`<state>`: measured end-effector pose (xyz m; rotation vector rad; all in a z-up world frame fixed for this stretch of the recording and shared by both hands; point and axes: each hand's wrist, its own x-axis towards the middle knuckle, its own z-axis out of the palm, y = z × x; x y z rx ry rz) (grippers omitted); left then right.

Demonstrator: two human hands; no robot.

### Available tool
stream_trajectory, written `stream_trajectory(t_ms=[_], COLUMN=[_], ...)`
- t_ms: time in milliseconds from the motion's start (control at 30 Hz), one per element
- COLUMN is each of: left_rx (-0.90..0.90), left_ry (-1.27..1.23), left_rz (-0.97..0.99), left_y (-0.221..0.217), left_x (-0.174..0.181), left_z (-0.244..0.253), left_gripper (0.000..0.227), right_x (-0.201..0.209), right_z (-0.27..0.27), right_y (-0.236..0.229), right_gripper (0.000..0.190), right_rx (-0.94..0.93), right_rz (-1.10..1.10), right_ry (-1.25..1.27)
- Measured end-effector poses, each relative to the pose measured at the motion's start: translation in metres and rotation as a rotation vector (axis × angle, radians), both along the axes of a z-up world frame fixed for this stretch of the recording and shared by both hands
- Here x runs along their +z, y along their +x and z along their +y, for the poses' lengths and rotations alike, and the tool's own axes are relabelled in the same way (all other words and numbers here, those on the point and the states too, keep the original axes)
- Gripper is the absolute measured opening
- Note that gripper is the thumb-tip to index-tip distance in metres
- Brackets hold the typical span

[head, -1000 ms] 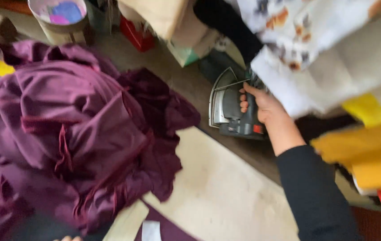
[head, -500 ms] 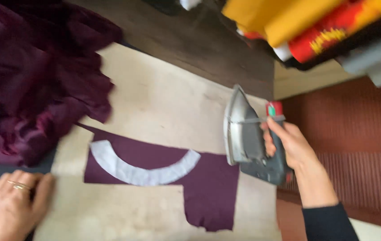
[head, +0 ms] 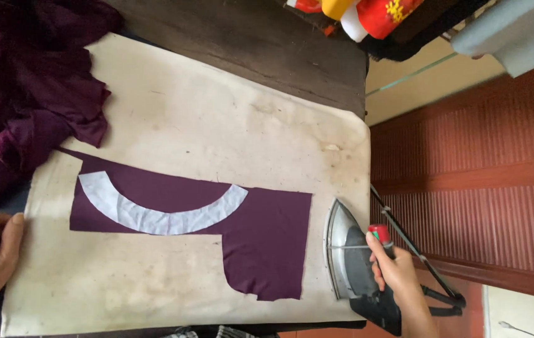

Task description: The person irons a white interfacing piece onto a purple fabric cutout, uses a wooden clapper to press the fabric, and then sorts through a pile of purple fabric pieces on a work table.

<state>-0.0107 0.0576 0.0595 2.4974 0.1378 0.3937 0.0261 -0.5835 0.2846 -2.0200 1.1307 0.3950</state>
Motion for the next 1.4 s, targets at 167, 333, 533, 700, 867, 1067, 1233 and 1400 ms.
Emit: stream_trajectory(t_ms=[167,333,533,700,867,1067,1233,1400], left_rx=[0.006,0.011,0.058,0.056,0.027,0.061,0.000,-0.212], left_ry=[0.023,0.032,-0.092,-0.144,0.119,0.570,0.453,0.155], left_rz=[-0.018,-0.007,0.088,0.051,0.023,0.018,-0.023,-0.123], left_y=[-0.002,-0.002,-0.006,-0.003,0.001,0.010,0.013,0.025], left_x=[-0.001,-0.001,-0.024,-0.026,-0.005,0.057,0.077,0.101], left_z=[0.004,0.006,0.020,0.022,0.018,-0.009,-0.012,-0.024], left_gripper=[0.025,0.028,0.029,0.031,0.032,0.030,0.024,0.009], right_x=[0.000,0.006,0.012,0.015,-0.004,-0.028,0.018,0.050], right_z=[0.006,0.011,0.009,-0.005,-0.046,-0.053,0.047,0.136], right_y=[0.030,0.052,0.022,-0.022,-0.067,-0.119,-0.102,-0.065], right_gripper=[0.057,0.057,0.066,0.071,0.071,0.055,0.054,0.056], right_rx=[0.138,0.178,0.298,0.383,0.177,0.030,-0.058,0.205], right_rz=[-0.075,-0.075,0.018,0.165,0.332,0.051,-0.047,0.022], right_ry=[-0.064,-0.016,-0.069,-0.119,0.077,-0.259,-0.157,-0.122])
